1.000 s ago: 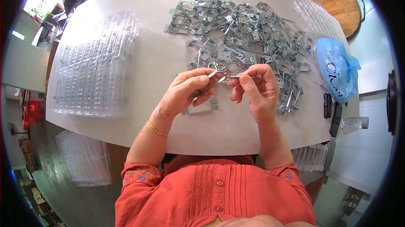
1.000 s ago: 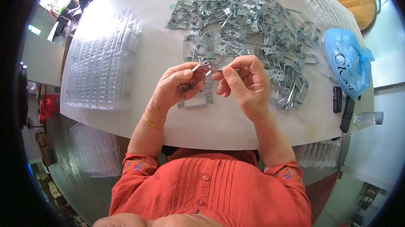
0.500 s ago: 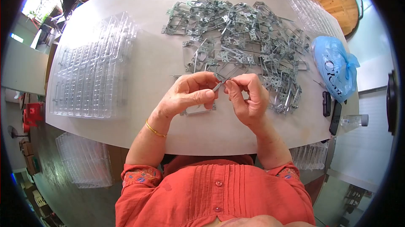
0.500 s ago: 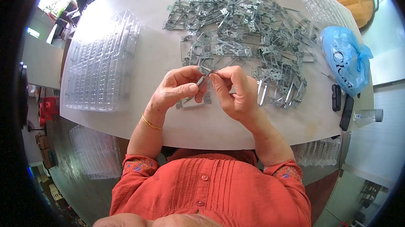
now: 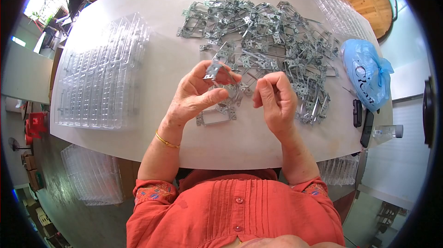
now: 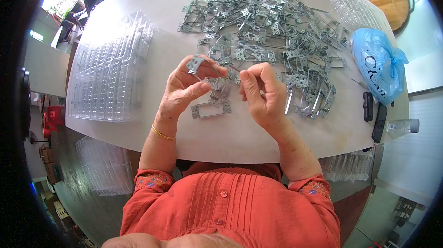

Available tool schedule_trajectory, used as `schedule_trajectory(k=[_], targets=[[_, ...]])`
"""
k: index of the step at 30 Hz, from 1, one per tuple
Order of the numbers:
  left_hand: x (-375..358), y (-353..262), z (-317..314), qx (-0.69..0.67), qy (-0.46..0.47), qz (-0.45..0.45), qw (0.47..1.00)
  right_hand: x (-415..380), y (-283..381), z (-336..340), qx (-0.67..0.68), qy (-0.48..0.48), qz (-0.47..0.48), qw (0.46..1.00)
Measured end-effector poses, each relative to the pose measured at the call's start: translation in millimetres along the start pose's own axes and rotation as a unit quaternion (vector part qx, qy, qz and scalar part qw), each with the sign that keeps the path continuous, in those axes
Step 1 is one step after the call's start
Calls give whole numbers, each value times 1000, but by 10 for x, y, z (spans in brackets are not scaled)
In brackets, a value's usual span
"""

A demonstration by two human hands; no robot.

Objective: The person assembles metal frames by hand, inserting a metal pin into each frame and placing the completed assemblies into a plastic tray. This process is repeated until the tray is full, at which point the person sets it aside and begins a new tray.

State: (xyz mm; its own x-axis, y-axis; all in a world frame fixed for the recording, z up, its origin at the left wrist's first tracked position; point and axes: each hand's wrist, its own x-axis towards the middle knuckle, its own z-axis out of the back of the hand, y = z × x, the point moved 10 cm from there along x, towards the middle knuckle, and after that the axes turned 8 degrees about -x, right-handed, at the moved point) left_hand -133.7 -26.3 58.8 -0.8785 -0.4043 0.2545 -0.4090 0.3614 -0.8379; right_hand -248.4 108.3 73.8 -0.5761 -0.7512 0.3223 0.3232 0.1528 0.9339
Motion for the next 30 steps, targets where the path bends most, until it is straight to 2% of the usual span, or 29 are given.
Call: schedule_trajectory(k=[4,6,10,16,18,19,21,24,26,28,30], targets=[[5,-40,15,-24,-8,-20,999,65,-92,-28,0,-17,-36,999],[-6,-70,2,-15,-7,-42,999,59,-199,-90,80,6,-84,993],[-6,12,-36,-11,6,-27,1000,39,-236,-121,132,13,-117,984],[-15,28,-141,-35,19,-6,999,44,-132,4,63,-30,-57,996],[-17,54,-186,-107,35,45,993,43,14,60,-6,-53,19,998],[-20,37,-176,-107,35,45,993,38,7,63,-6,-53,19,998],[-57,193,-135,-155,10,136,978,21,83,32,-42,-40,67,996],[-66,214,-97,-114,-3,149,982,-6,141,-11,-65,-26,112,991],[-79,236,-86,-95,-4,164,982,-9,144,-14,-49,-33,107,992],[-66,195,-38,-86,-32,133,987,5,131,5,-33,-41,103,993],[-52,188,-16,-91,-40,120,988,2,174,107,-77,-83,137,984]])
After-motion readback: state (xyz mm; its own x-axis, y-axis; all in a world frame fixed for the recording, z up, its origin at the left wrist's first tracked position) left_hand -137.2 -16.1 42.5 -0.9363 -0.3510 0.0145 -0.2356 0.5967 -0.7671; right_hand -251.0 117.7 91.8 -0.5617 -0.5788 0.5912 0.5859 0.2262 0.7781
